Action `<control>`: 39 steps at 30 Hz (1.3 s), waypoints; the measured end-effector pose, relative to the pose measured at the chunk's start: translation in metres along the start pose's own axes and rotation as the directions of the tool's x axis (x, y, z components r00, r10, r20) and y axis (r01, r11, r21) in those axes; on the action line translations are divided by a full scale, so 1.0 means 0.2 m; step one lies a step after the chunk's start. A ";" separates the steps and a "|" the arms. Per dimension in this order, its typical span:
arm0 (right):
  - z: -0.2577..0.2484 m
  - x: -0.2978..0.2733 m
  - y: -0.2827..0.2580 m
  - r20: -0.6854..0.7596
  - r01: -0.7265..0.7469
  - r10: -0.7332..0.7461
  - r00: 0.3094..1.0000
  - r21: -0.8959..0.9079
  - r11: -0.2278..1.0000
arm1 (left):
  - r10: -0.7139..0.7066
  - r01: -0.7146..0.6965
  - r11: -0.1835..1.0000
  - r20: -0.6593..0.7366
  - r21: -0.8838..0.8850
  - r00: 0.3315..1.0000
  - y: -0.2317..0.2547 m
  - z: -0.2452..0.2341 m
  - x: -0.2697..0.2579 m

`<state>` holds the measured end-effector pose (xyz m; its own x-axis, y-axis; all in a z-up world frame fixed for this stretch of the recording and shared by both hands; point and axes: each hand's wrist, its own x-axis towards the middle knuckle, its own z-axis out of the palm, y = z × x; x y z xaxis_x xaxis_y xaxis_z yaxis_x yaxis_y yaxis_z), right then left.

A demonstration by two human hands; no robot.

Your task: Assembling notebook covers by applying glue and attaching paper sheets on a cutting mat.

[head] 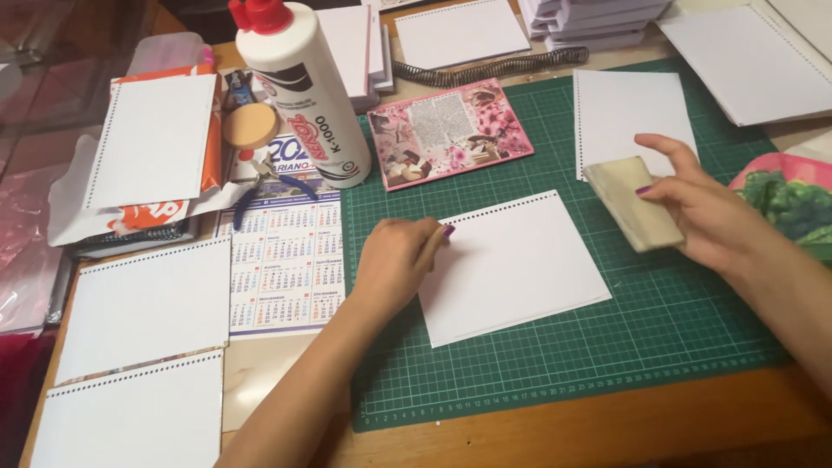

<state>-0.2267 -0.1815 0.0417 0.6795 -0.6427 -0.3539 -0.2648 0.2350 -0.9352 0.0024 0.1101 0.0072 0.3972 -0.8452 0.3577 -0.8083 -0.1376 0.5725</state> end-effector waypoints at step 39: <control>0.78 0.17 -0.18 0.978 0.994 0.182 -0.098 0.087 0.069 | -0.203 0.153 0.872 0.060 0.466 0.977 0.73 0.80 -0.10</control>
<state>-0.0866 -0.0981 0.0616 0.5546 0.8193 -0.1455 0.7164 -0.5591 -0.4175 -0.1924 0.0238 -0.0337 0.5263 -0.8291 0.1886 -0.8464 -0.4895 0.2097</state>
